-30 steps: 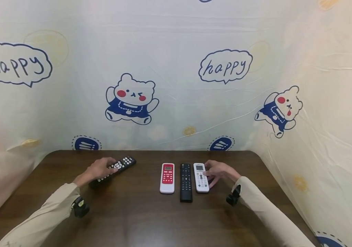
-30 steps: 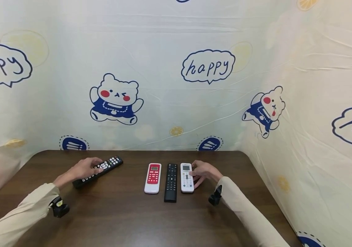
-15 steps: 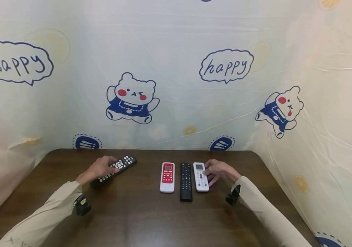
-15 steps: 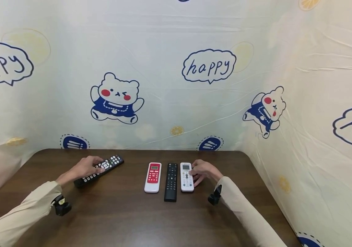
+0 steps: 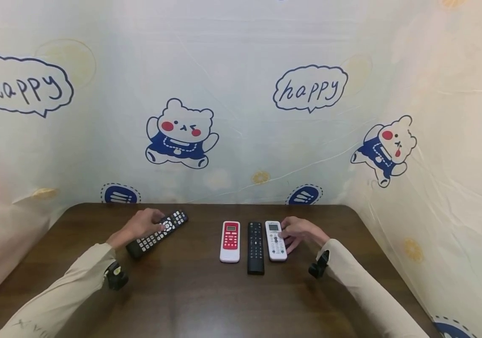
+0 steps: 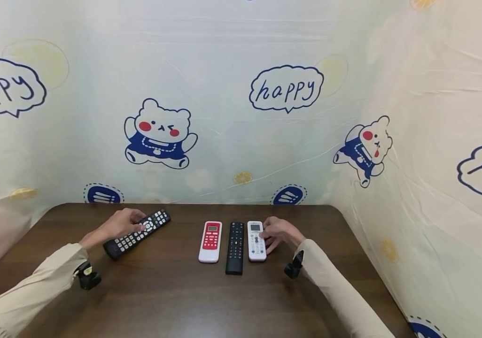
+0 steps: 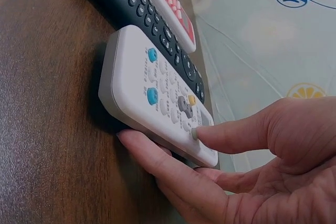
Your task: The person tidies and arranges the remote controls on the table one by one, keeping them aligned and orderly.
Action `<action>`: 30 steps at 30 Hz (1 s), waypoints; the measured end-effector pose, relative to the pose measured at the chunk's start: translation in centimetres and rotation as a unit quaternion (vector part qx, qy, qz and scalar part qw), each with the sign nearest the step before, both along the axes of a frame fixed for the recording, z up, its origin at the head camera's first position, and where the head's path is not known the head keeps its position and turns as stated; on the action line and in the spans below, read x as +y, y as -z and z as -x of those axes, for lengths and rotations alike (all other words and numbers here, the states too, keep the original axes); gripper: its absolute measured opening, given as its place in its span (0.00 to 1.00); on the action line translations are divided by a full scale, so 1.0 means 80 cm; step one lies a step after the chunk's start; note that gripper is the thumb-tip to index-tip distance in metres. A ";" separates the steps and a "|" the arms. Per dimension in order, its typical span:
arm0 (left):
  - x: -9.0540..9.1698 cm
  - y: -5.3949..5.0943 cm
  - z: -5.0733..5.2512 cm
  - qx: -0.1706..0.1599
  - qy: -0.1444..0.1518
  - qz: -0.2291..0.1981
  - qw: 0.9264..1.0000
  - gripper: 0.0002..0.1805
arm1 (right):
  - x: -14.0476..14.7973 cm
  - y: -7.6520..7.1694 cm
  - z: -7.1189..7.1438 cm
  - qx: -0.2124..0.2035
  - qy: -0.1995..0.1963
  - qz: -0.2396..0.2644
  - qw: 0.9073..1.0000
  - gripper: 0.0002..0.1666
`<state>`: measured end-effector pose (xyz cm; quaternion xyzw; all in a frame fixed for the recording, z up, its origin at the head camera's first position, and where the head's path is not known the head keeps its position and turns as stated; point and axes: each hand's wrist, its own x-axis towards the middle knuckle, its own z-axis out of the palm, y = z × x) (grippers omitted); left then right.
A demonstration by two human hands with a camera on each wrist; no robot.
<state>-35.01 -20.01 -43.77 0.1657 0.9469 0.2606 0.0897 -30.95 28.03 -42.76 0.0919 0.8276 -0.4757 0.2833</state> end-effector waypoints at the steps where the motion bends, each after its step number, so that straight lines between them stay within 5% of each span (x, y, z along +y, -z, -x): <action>1: 0.001 -0.002 0.000 0.005 0.001 0.002 1.000 0.24 | 0.000 -0.001 0.000 0.002 -0.001 -0.002 1.000 0.29; 8: 0.011 -0.015 -0.006 0.014 -0.003 0.021 1.000 0.21 | -0.001 -0.002 0.002 -0.005 -0.002 -0.006 1.000 0.28; 17: 0.022 -0.032 -0.011 0.028 -0.014 -0.018 0.999 0.22 | 0.001 -0.003 0.002 -0.003 -0.009 -0.003 1.000 0.29; 30: 0.035 -0.037 -0.016 0.036 -0.007 -0.039 0.999 0.28 | 0.002 -0.001 0.002 -0.005 0.000 -0.005 1.000 0.30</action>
